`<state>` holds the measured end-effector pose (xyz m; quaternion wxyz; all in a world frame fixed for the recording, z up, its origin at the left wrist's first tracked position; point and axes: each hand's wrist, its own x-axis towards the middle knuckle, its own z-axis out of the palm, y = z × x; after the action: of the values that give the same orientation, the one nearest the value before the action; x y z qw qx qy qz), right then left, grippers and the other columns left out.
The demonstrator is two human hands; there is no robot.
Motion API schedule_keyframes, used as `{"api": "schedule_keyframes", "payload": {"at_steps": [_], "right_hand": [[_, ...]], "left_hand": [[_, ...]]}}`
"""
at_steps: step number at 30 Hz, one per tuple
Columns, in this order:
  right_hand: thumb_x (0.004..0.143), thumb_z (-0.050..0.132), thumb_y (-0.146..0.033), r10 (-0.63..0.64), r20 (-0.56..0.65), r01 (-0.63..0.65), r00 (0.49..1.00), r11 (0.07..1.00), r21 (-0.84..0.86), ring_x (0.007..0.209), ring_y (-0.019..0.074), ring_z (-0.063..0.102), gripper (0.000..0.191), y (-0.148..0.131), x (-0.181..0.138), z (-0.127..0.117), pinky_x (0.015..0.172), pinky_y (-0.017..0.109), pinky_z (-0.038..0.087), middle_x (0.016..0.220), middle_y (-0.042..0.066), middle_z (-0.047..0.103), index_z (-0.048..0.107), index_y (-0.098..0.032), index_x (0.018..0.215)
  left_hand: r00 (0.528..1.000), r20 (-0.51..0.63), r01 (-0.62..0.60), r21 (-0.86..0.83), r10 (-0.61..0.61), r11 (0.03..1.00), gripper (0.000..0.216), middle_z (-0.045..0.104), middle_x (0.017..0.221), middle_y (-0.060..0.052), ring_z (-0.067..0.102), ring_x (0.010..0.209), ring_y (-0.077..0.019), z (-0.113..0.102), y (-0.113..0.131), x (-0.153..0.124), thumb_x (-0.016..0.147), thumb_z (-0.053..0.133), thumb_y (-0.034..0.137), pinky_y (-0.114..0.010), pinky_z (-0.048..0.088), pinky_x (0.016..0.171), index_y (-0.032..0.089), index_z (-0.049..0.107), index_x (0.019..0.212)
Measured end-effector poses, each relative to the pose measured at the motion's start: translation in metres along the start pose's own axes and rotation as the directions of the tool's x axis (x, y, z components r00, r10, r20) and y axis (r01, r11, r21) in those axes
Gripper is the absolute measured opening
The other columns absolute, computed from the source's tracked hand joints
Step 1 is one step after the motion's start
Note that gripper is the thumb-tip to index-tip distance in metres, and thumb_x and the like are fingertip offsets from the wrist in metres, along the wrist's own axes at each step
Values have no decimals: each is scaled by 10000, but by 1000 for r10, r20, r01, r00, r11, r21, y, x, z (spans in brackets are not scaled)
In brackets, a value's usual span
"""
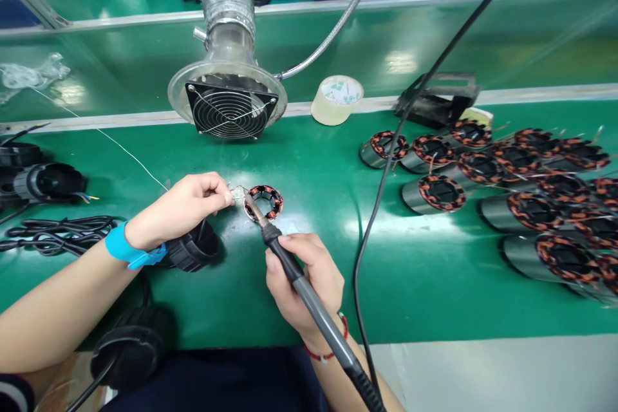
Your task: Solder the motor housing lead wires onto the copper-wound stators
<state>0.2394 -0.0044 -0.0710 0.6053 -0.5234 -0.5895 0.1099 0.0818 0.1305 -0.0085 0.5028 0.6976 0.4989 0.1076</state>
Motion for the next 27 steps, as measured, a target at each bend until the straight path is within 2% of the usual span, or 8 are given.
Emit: {"api": "schedule_keyframes", "payload": {"at_steps": [3,6,9,12,14,17,21,27], "right_hand": [[773,641,-83,8,21,-6,1000,997,-78,693,169,659,374,-6,8,-3,638,325,555,843,18,649,577,-235,1109],[820,633,-144,51,100,-32,994,983,-184,771,181,685,392,-15,24,-6,704,325,566,959,37,691,559,-261,1187],[892,561,-221,141,204,-97,969,972,-213,835,179,700,382,-21,43,-4,761,316,564,982,22,711,499,-278,1264],[933,475,-247,215,277,-152,936,961,-233,900,181,689,307,-19,56,4,798,326,545,930,4,720,493,-276,1238],[917,487,-247,226,304,-151,926,957,-249,978,201,660,301,-15,58,11,862,372,513,1013,22,704,490,-265,1217],[864,537,-220,217,289,-142,932,955,-259,1059,223,612,382,-8,53,22,929,427,461,1110,47,664,455,-254,1237],[851,521,-175,180,255,-116,950,962,-246,1035,223,606,403,-4,44,29,919,447,452,1023,38,677,439,-257,1236],[868,503,-181,186,221,-145,957,972,-186,1014,217,621,392,3,39,30,920,462,458,1049,45,674,431,-253,1247]], "left_hand": [[1000,0,3,4,-3,1000,88,568,656,26,446,570,-92,0,1,-1,756,533,165,-235,353,578,145,585,688],[1000,-3,-9,13,9,1000,93,578,655,21,465,579,-100,0,2,-1,755,533,173,-235,360,581,146,583,682],[1000,-14,-15,22,16,1000,95,596,683,10,486,608,-109,0,1,0,756,528,179,-237,368,589,144,590,694],[1000,-10,-19,24,19,1000,101,603,704,3,493,626,-113,0,1,-1,762,517,180,-238,369,594,141,598,717],[1000,-6,-20,26,20,999,104,600,705,5,491,627,-113,-1,1,-1,765,512,180,-238,368,595,141,598,723],[1000,-4,-27,26,27,999,108,593,702,10,482,617,-108,-1,2,-2,769,508,182,-238,366,596,142,592,713],[999,-3,-46,18,46,999,111,586,696,11,480,622,-108,-1,1,-2,772,509,179,-240,366,599,144,581,696],[985,-34,-169,27,170,985,113,592,804,-10,528,721,-126,-3,-5,0,781,531,206,-258,406,684,151,584,698]]}}
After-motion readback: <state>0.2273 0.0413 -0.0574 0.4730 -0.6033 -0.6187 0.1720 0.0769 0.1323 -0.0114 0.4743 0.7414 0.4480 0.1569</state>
